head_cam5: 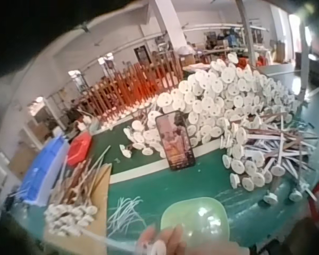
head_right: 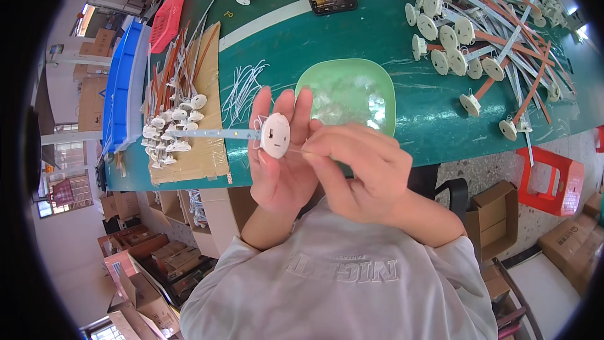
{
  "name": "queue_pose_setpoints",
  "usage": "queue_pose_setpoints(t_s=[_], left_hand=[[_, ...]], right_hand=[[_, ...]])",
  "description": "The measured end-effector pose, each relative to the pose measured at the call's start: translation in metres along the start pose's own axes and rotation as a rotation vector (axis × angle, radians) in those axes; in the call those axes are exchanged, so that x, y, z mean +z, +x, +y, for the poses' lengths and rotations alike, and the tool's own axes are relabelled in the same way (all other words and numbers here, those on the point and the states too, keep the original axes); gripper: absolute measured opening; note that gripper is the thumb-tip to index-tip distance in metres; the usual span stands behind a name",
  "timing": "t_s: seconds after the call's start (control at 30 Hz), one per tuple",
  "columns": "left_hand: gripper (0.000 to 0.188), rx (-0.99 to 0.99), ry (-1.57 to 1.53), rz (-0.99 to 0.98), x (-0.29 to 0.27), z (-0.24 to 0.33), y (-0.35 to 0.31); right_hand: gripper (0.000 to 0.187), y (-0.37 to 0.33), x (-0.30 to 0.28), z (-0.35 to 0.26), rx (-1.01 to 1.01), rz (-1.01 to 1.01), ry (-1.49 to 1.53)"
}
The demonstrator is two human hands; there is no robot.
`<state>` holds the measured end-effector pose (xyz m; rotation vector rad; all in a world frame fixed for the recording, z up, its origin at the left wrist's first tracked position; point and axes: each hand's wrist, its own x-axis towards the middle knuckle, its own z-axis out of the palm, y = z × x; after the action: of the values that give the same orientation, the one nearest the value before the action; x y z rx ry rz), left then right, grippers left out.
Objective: The person repeatedly picks up small white plastic components from a green tray and attaches them to a flexible LED strip. They secure each component by hand, then place the assembled unit onto a pile on the table. The process is repetitive and involves handling small parts and the LED strip.
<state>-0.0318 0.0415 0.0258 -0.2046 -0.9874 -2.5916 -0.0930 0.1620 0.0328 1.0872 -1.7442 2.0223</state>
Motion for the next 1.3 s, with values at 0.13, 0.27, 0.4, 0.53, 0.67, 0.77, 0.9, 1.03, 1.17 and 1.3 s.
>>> queue_pose_setpoints(t_s=[0.13,0.27,0.4,0.53,0.67,0.77,0.9,1.03,1.17,1.3], left_hand=[[0.065,0.04,0.0,-0.148,-0.007,-0.002,0.0],[0.058,0.06,-0.007,-0.18,-0.013,-0.006,-0.002],[0.057,0.046,0.012,-0.2,-0.015,-0.008,-0.003],[0.055,0.041,-0.014,-0.213,-0.016,-0.008,-0.003],[0.054,0.082,0.006,-0.257,-0.022,-0.012,-0.002],[0.051,0.075,-0.053,-0.16,-0.019,-0.013,-0.008],[0.052,0.058,-0.083,-0.173,-0.02,-0.014,-0.01],[0.052,0.06,-0.061,-0.14,-0.02,-0.016,-0.012],[0.049,0.058,-0.029,-0.124,-0.02,-0.015,-0.014],[0.051,0.025,0.091,-0.228,-0.028,-0.002,-0.014]], right_hand=[[0.019,0.0,0.006,0.002,-0.071,-0.027,-0.013],[0.021,-0.001,0.008,0.007,-0.086,-0.047,0.0],[0.021,-0.001,0.007,0.008,-0.073,-0.052,0.011],[0.021,-0.001,0.007,0.007,-0.072,-0.051,0.038],[0.019,0.0,0.009,0.007,-0.093,-0.05,0.019],[0.016,0.001,0.009,0.004,-0.109,-0.078,-0.034],[0.017,-0.002,0.015,0.003,-0.187,-0.01,-0.087],[0.017,-0.002,0.014,0.002,-0.189,-0.051,-0.169],[0.017,-0.005,0.015,0.004,-0.239,-0.037,-0.23],[0.021,0.006,0.003,0.0,-0.275,-0.183,-0.199]])
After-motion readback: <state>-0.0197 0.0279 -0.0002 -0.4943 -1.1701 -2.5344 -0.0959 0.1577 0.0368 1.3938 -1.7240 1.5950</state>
